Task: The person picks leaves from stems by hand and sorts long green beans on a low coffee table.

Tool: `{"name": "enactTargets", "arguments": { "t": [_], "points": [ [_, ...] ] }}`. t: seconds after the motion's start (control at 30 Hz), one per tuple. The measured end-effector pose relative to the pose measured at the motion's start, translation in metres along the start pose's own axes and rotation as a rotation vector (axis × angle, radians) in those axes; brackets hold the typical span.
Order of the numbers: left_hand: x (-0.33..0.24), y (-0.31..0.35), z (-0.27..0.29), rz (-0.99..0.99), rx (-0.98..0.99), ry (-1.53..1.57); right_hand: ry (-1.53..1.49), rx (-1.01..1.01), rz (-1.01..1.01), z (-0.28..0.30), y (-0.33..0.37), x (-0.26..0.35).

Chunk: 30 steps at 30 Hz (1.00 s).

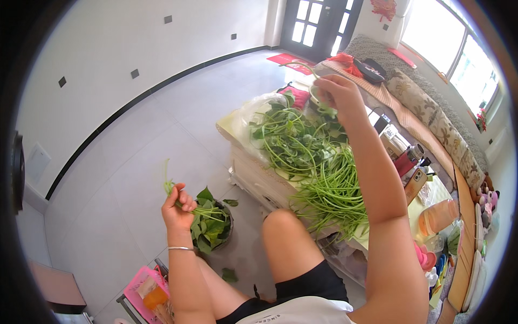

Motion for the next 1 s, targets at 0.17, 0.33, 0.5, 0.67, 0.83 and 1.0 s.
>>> {"name": "enactTargets", "arguments": {
  "t": [0.17,0.33,0.5,0.67,0.83,1.0],
  "points": [
    [0.005,0.005,-0.014,-0.028,0.034,-0.138,-0.082,0.145,0.003,-0.132,0.056,-0.039],
    [0.012,-0.001,-0.020,-0.050,0.011,-0.274,-0.101,0.302,-0.123,-0.223,0.117,-0.151],
    [0.010,0.010,-0.016,0.007,-0.074,-0.508,-0.118,0.344,-0.157,-0.261,0.160,-0.202],
    [-0.002,0.010,-0.005,-0.091,-0.212,-0.618,-0.116,0.559,-0.197,-0.282,0.161,-0.208],
    [-0.040,0.016,0.028,-0.220,-0.450,-0.307,0.007,0.805,-0.148,-0.280,0.157,-0.218],
    [-0.049,0.024,0.035,-0.287,-0.452,-0.183,0.257,0.856,-0.061,-0.270,0.147,-0.221]
  ]
}}
Point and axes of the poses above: each hand's wrist, its own y-axis away from the middle knuckle, its own z-axis out of the back of the hand, x = y × z, the point moved 8 cm from there along -y, towards the middle knuckle, and after that the axes turned 9 degrees about -y, right-handed, at the moved point
